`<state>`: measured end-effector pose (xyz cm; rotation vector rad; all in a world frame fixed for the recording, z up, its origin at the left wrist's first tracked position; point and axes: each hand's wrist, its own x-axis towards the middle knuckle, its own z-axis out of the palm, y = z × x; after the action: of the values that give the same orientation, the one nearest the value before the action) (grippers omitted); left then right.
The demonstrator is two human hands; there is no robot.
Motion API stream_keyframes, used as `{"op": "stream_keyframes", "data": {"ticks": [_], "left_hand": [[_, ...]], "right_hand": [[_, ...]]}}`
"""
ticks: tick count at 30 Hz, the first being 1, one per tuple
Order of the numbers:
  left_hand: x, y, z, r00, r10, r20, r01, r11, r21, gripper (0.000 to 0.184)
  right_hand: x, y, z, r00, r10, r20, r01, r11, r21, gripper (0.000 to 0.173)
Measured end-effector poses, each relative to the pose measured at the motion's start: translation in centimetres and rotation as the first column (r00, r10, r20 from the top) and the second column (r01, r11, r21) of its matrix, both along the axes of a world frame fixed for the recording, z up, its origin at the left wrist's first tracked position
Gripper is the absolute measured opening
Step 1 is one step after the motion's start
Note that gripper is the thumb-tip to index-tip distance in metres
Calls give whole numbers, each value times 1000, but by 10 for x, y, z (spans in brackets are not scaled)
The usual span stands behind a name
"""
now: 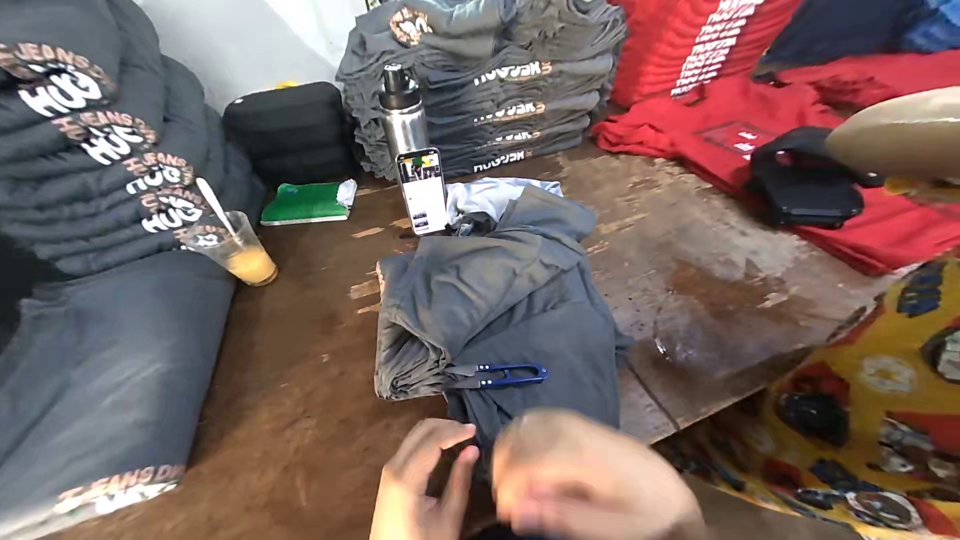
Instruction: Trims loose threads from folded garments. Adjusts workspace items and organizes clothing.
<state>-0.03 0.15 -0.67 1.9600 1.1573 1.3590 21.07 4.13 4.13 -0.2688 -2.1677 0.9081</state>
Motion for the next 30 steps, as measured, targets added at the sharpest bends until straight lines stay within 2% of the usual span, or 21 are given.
{"op": "stream_keyframes", "data": {"ticks": [1,2,3,4,5,7,9,10,13,15,19,23,26,30], "left_hand": [[4,1,-1,999,-29,-19,30,999,31,16],[10,2,-2,998,-56,-40,58,997,59,15],[16,3,-5,995,-73,-65,78,993,84,15],[23,5,-9,991,-75,-112,87,991,103,15],[29,8,-14,982,-59,-177,80,990,113,15],[35,13,-22,944,-4,-329,42,993,110,16],[37,16,-28,930,33,-367,6,994,106,19],[37,16,-32,930,53,-364,-15,994,108,20],[42,11,-38,921,121,-371,-94,991,92,30],[45,8,-36,916,146,-374,-141,989,41,39],[54,13,-30,904,173,-391,-194,981,-15,38],[64,25,-25,904,170,-392,-225,969,-98,35],[68,29,-23,909,187,-373,-252,958,-134,39],[72,24,-30,859,332,-390,-333,941,67,36]], "right_hand": [[10,15,-5,966,-251,70,250,968,29,40],[15,28,-13,888,-428,167,420,904,81,34],[15,36,-24,811,-524,260,509,851,129,41],[11,39,-35,748,-561,355,539,825,170,54],[6,39,-45,701,-578,417,551,811,196,59],[-2,32,-60,609,-690,392,607,723,329,45],[3,27,-65,558,-785,270,682,619,389,23],[11,25,-67,570,-790,225,700,610,370,25],[44,14,-70,725,-664,184,612,743,269,36],[56,2,-71,777,-600,190,528,786,322,40],[72,-11,-76,768,-580,271,465,796,387,30],[78,-12,-59,794,-458,400,426,888,171,22],[83,-6,-55,791,-424,442,394,905,164,17],[92,0,-79,787,-513,342,425,853,301,16]]}}
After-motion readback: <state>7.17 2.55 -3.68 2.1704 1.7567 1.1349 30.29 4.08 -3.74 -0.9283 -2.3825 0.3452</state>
